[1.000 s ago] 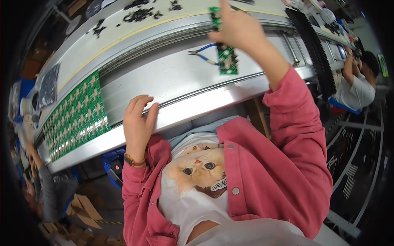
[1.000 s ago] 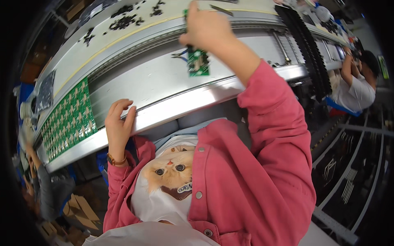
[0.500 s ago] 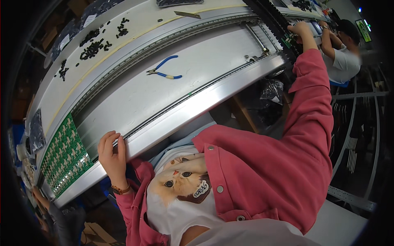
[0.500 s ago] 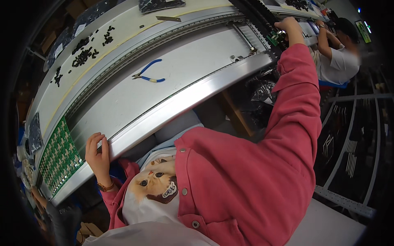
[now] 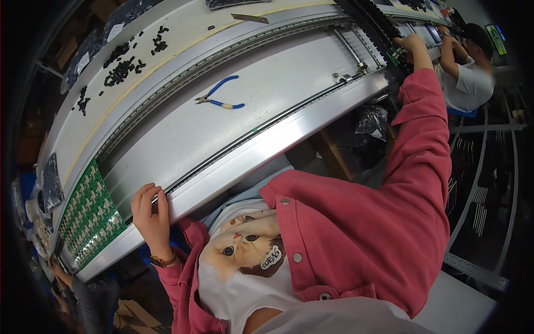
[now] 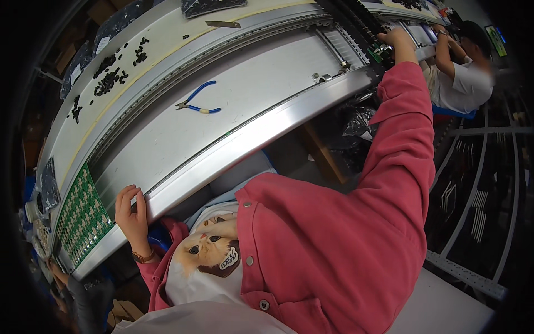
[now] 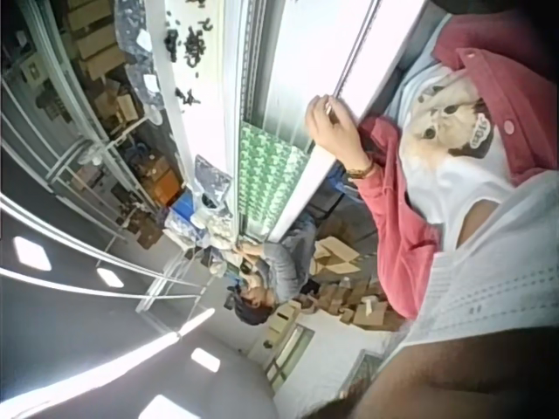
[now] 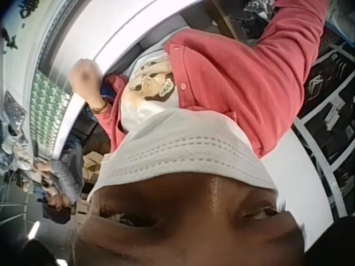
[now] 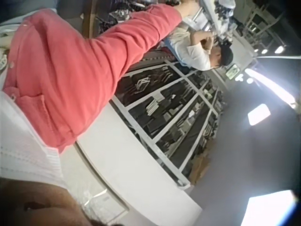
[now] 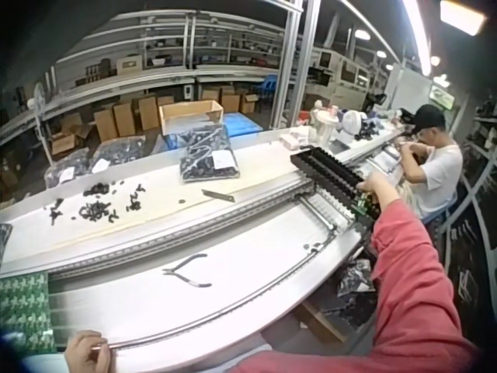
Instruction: Assembling electronic components onto a printed circuit board on an assembly line.
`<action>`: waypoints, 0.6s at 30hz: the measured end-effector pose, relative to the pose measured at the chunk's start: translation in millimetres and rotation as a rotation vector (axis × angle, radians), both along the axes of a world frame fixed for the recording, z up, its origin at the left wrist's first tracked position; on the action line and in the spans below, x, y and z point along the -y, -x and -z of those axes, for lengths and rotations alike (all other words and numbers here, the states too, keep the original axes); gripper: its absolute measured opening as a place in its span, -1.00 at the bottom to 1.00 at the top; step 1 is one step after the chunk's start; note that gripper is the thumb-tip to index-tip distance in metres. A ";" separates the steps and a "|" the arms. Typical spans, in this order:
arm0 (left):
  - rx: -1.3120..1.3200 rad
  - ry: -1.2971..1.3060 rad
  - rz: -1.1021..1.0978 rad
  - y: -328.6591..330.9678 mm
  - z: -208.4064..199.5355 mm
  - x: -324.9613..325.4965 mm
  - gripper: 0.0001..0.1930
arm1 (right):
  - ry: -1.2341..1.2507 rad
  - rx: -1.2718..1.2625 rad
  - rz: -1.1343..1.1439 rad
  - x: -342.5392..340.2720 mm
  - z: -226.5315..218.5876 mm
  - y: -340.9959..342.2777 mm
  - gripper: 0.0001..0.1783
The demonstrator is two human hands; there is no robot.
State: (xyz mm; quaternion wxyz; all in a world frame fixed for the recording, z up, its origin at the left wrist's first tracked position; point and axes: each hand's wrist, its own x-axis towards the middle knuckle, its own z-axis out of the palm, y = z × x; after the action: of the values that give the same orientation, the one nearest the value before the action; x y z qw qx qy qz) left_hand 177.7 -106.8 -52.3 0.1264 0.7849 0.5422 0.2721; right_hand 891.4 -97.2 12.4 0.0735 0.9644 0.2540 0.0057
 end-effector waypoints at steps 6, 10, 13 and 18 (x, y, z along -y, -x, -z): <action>0.037 -0.082 0.103 40.8 13.5 -27.9 -0.88 | -0.084 0.240 -0.207 -27.1 -12.4 122.3 -0.44; 0.142 -0.210 0.248 81.7 21.2 -46.6 -0.87 | -0.384 0.088 -0.753 -46.5 -25.1 286.1 -0.55; 0.221 -0.323 0.299 126.7 30.4 -44.5 -0.87 | -0.486 -0.235 -1.120 -68.2 -7.6 479.3 -0.71; 0.283 -0.362 0.344 214.5 29.4 -27.7 -0.88 | -0.288 -0.860 -1.349 -103.9 44.1 723.2 -0.81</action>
State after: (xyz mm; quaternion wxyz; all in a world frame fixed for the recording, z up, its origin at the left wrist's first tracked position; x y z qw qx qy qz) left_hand -36.8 -79.2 -81.7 0.1031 0.8294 0.3205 0.4458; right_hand 168.2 6.7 -31.7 -0.1745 0.5215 0.7833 -0.2898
